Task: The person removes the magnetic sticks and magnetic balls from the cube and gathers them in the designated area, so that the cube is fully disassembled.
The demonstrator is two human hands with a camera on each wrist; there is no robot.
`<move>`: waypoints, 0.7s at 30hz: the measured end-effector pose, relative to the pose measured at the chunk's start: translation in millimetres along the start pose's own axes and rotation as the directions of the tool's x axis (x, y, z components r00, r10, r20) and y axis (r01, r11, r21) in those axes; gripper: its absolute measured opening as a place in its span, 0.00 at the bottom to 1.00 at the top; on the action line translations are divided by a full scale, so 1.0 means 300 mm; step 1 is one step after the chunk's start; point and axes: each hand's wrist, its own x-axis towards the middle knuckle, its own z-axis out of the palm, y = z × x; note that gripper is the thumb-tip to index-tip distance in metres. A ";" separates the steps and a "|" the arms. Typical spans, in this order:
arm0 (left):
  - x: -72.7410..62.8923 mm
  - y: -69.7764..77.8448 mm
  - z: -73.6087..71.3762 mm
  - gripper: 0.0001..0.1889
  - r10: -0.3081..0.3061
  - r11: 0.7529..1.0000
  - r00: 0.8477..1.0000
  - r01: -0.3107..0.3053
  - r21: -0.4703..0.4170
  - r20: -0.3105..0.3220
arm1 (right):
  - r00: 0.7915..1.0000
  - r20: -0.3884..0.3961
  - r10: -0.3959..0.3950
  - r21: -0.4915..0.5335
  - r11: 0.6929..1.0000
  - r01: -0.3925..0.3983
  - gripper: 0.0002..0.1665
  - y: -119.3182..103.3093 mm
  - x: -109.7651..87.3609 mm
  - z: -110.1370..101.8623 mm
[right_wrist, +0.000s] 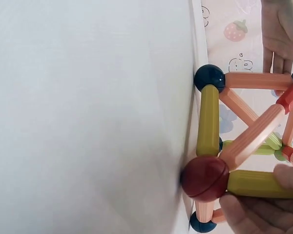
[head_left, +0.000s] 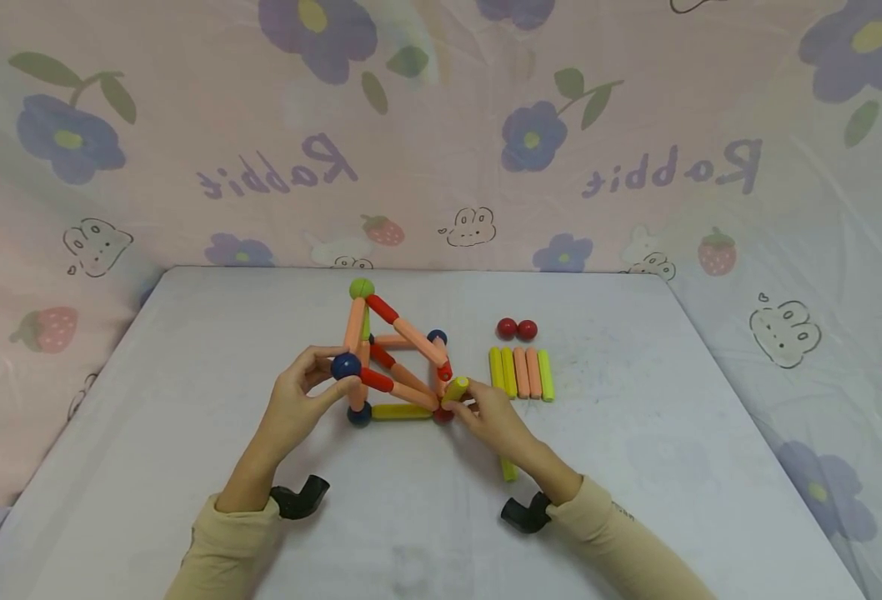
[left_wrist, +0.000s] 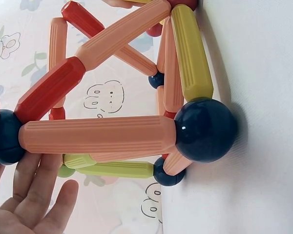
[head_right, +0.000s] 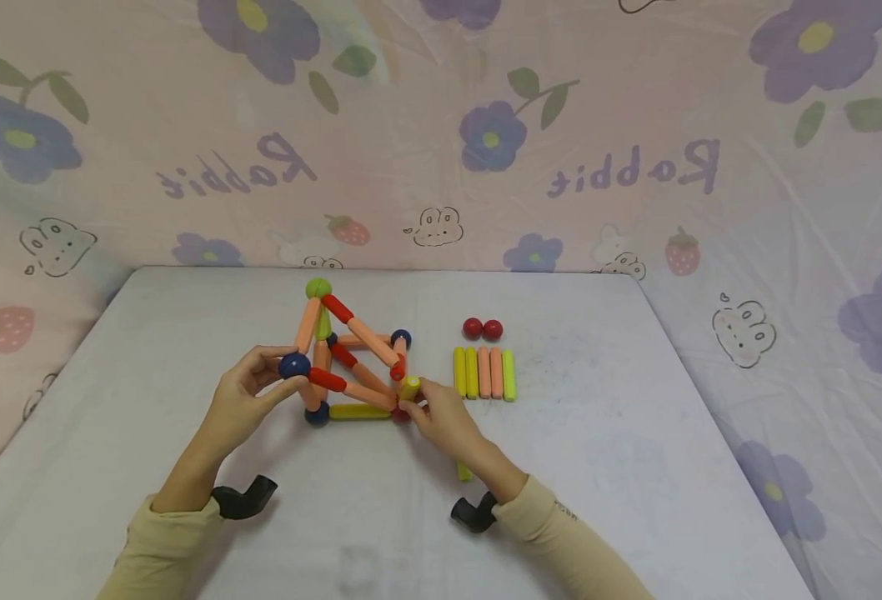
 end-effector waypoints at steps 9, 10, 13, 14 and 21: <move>0.001 -0.004 0.001 0.21 -0.018 1.000 1.000 0.018 0.002 0.002 | 0.996 -0.037 0.084 0.001 0.996 -0.084 0.09 0.002 -0.004 0.010; 0.001 -0.004 0.001 0.21 -0.018 1.000 1.000 0.018 0.001 0.002 | 0.993 -0.042 0.106 0.004 0.994 -0.106 0.09 0.004 -0.003 0.010; 0.002 -0.002 0.000 0.22 -0.015 1.000 1.000 0.015 0.004 0.001 | 0.986 -0.051 0.161 0.052 0.986 -0.159 0.10 0.005 0.004 0.003; 0.002 -0.001 0.000 0.21 -0.014 1.000 1.000 0.014 0.003 -0.001 | 0.983 -0.050 0.174 0.072 0.983 -0.171 0.10 0.004 0.005 -0.001; 0.002 0.007 0.001 0.22 -0.027 1.000 1.000 0.027 0.006 0.000 | 0.980 -0.019 0.197 0.116 0.974 -0.194 0.11 0.001 0.002 -0.022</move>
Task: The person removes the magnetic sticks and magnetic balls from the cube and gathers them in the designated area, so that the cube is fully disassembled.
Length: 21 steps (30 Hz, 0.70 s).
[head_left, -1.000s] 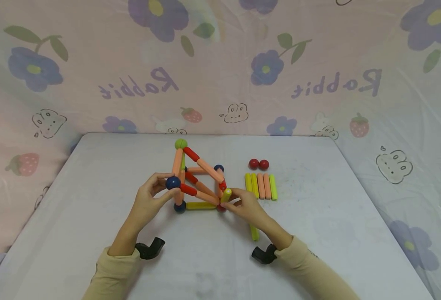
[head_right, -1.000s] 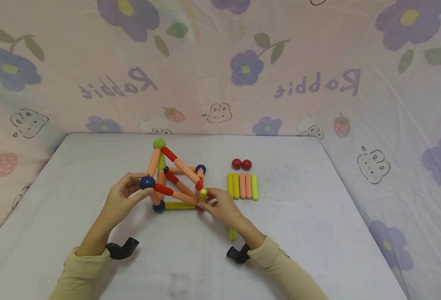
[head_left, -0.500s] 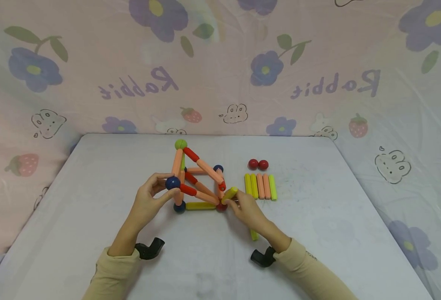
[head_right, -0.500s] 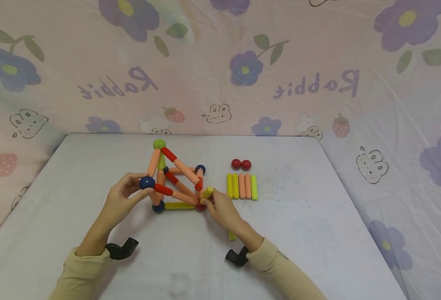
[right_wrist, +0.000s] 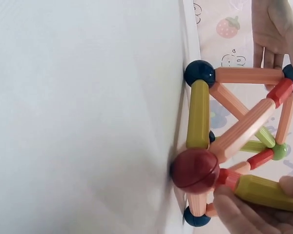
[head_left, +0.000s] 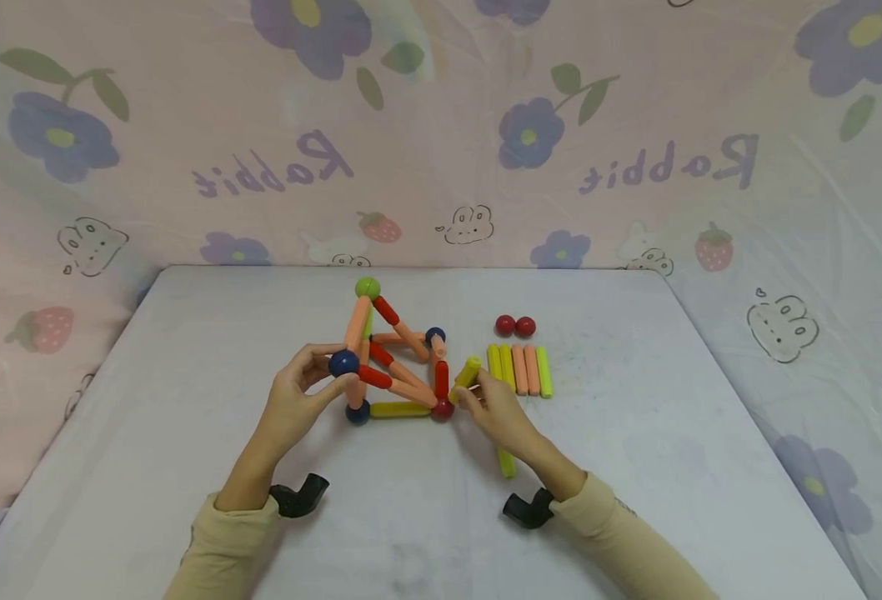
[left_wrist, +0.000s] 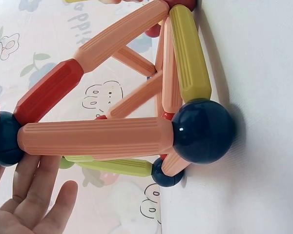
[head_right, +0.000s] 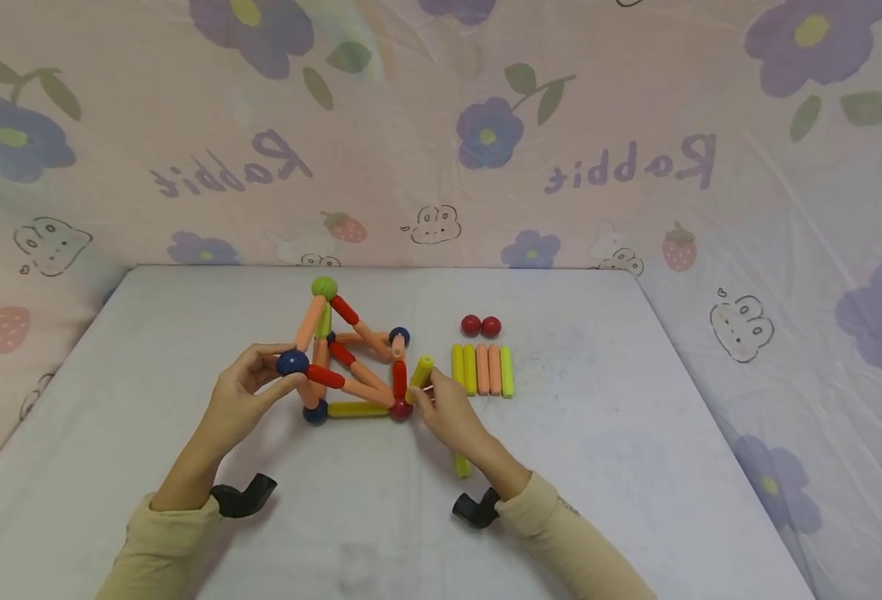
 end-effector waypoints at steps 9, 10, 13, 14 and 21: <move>-0.001 -0.002 0.001 0.22 -0.013 1.000 1.000 0.013 0.005 0.004 | 1.000 -0.017 0.022 0.042 0.999 -0.022 0.12 0.062 -0.012 -0.072; -0.001 -0.003 0.001 0.22 -0.011 1.000 1.000 0.011 0.005 0.003 | 0.999 -0.025 0.020 0.037 0.999 -0.019 0.12 0.071 -0.013 -0.083; -0.001 -0.006 0.001 0.22 -0.007 1.000 1.000 0.007 0.005 0.001 | 0.999 -0.054 0.008 0.028 1.000 -0.006 0.11 0.097 -0.018 -0.116; -0.001 -0.006 0.001 0.22 -0.005 1.000 1.000 0.005 0.005 0.001 | 0.998 -0.064 0.011 0.027 1.000 -0.009 0.11 0.106 -0.020 -0.126; 0.000 -0.009 0.003 0.22 -0.004 1.000 1.000 0.004 0.005 0.002 | 0.991 -0.119 0.065 -0.004 0.998 -0.066 0.22 0.175 -0.026 -0.213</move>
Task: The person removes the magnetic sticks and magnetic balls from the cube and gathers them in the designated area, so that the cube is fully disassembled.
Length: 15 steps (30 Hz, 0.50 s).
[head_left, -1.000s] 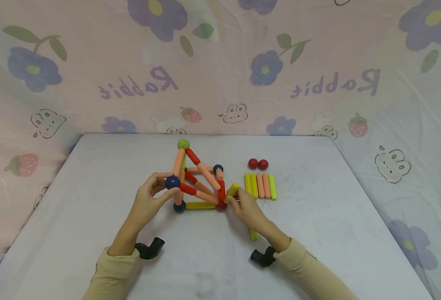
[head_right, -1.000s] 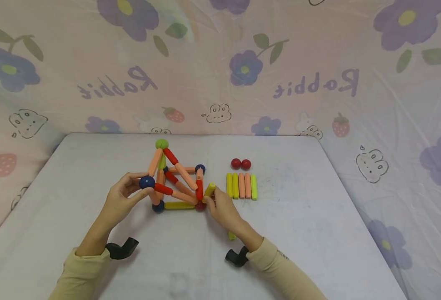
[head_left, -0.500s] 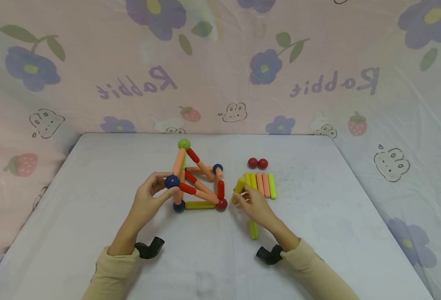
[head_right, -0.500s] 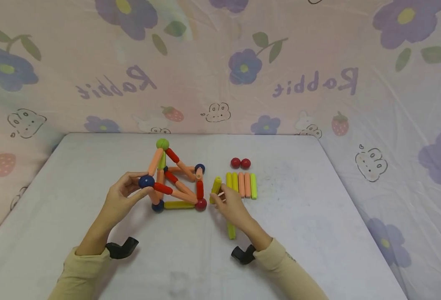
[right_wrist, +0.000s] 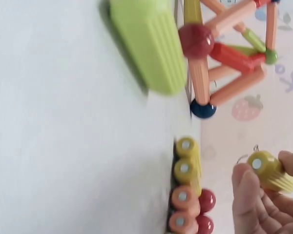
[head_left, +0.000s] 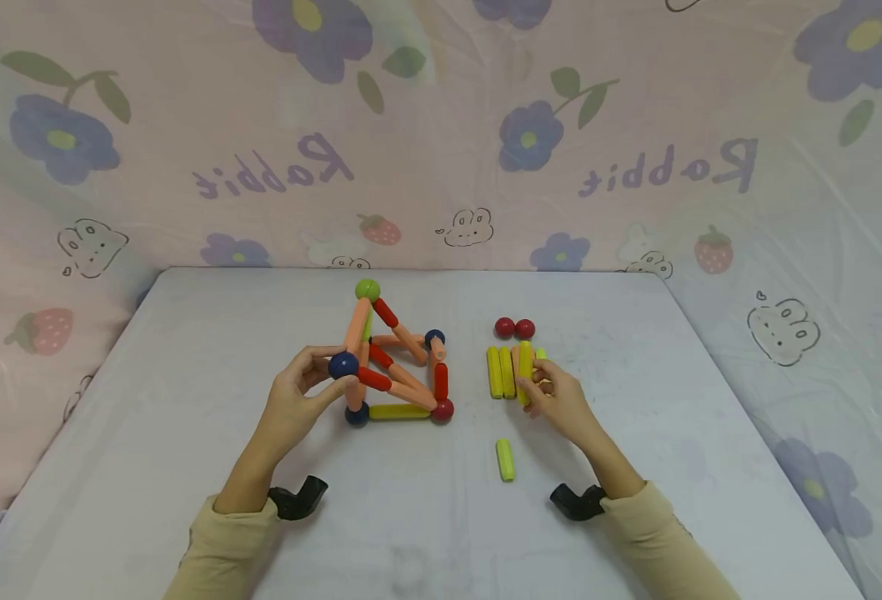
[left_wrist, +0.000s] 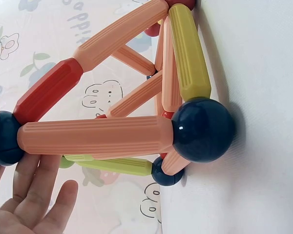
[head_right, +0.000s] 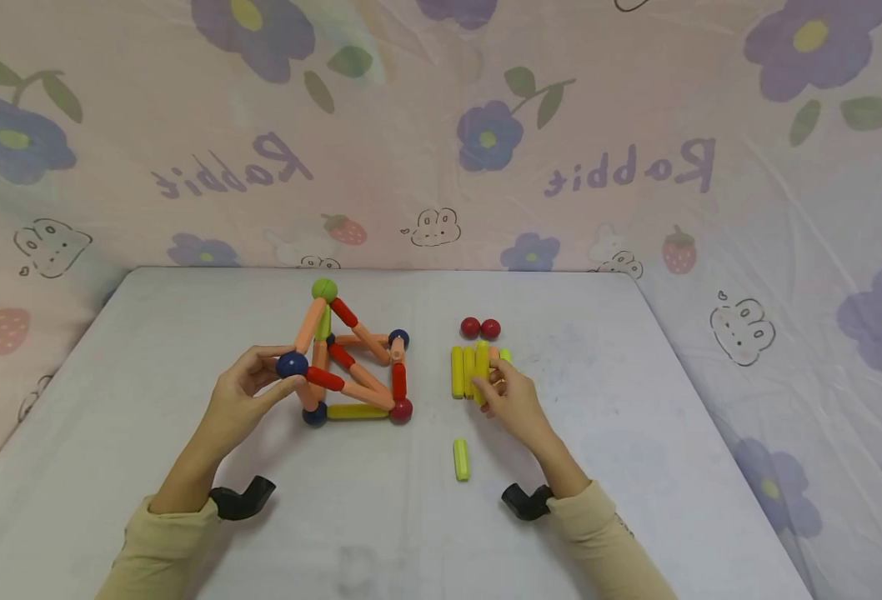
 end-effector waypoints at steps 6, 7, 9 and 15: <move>0.001 0.001 0.002 0.22 0.006 1.000 1.000 -0.006 -0.003 0.000 | 0.999 -0.009 0.054 -0.003 0.999 -0.054 0.26 0.056 0.011 -0.065; 0.001 0.002 0.002 0.22 0.008 1.000 1.000 -0.008 -0.004 0.001 | 0.998 -0.010 0.066 0.000 0.998 -0.066 0.25 0.065 0.013 -0.072; 0.001 0.003 0.001 0.22 0.015 1.000 1.000 -0.015 -0.006 0.001 | 0.996 -0.016 0.093 -0.013 0.996 -0.093 0.24 0.082 0.019 -0.085; 0.000 0.004 -0.001 0.22 0.015 1.000 1.000 -0.015 -0.003 0.001 | 0.977 -0.019 0.210 -0.097 0.973 -0.211 0.25 0.128 0.044 -0.107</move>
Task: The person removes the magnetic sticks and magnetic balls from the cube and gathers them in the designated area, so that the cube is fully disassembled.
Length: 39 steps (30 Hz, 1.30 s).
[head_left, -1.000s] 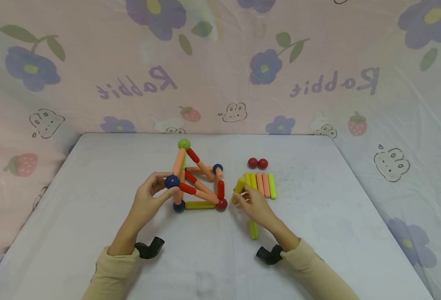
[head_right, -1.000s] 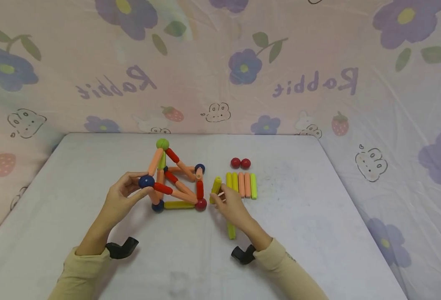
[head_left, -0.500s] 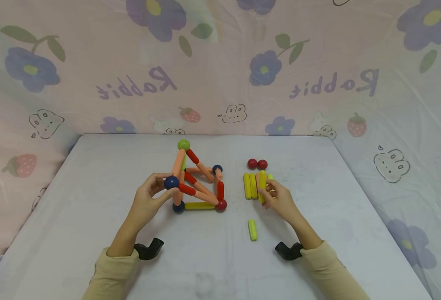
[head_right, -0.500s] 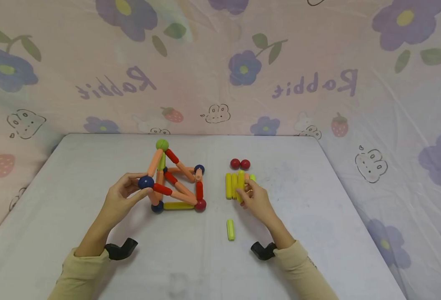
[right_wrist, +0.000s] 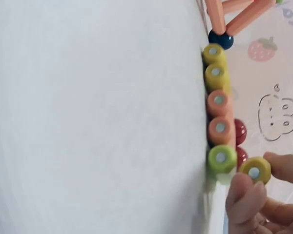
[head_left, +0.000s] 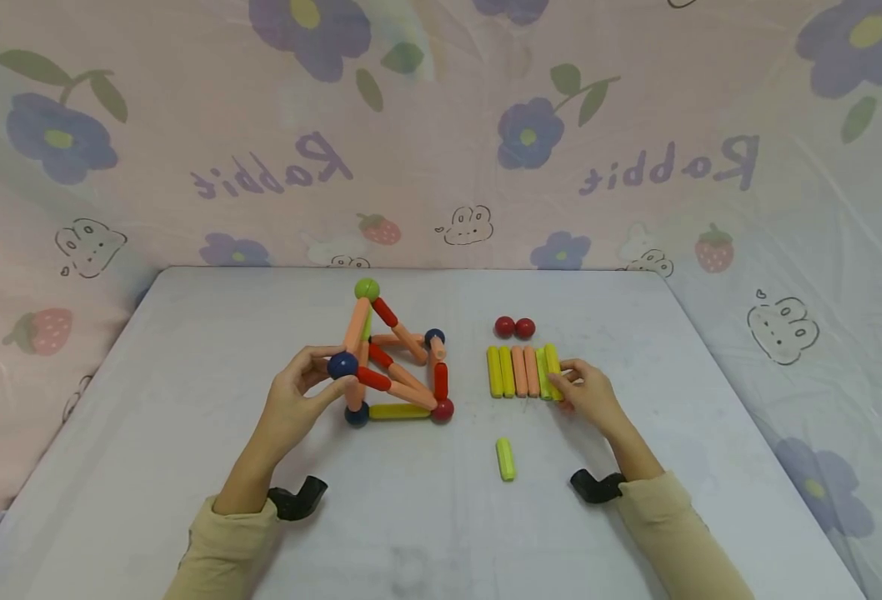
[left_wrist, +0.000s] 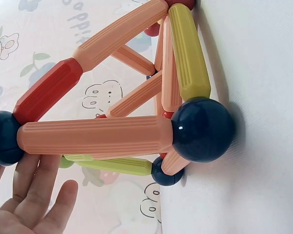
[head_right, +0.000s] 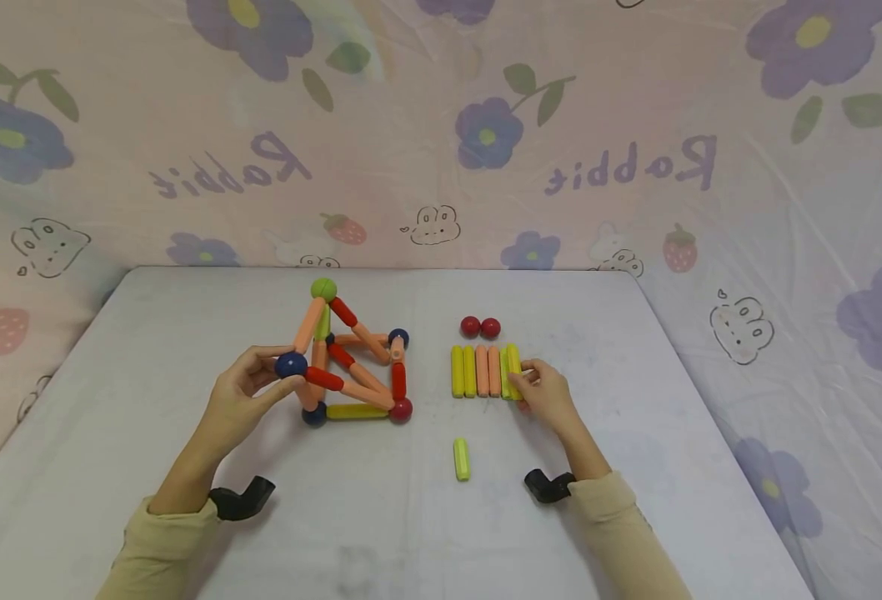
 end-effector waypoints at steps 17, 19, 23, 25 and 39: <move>0.003 -0.005 0.003 0.22 0.014 1.000 1.000 -0.014 -0.005 -0.001 | 0.989 0.082 0.122 -0.031 0.992 -0.119 0.26 0.039 0.066 -0.009; 0.003 -0.005 0.004 0.22 0.016 1.000 1.000 -0.016 -0.009 -0.002 | 0.988 0.085 0.127 -0.030 0.992 -0.125 0.26 0.039 0.069 -0.011; 0.005 -0.005 0.004 0.21 0.020 1.000 1.000 -0.020 -0.011 -0.006 | 0.987 0.090 0.136 -0.038 0.990 -0.133 0.27 0.030 0.069 -0.015; 0.006 -0.005 0.004 0.21 0.022 1.000 1.000 -0.022 -0.008 -0.008 | 0.986 0.092 0.139 -0.045 0.990 -0.135 0.27 0.025 0.067 -0.016; 0.001 -0.006 0.000 0.22 0.017 1.000 1.000 -0.017 -0.014 -0.006 | 0.997 0.046 -0.063 -0.068 0.995 0.066 0.24 -0.077 -0.019 0.026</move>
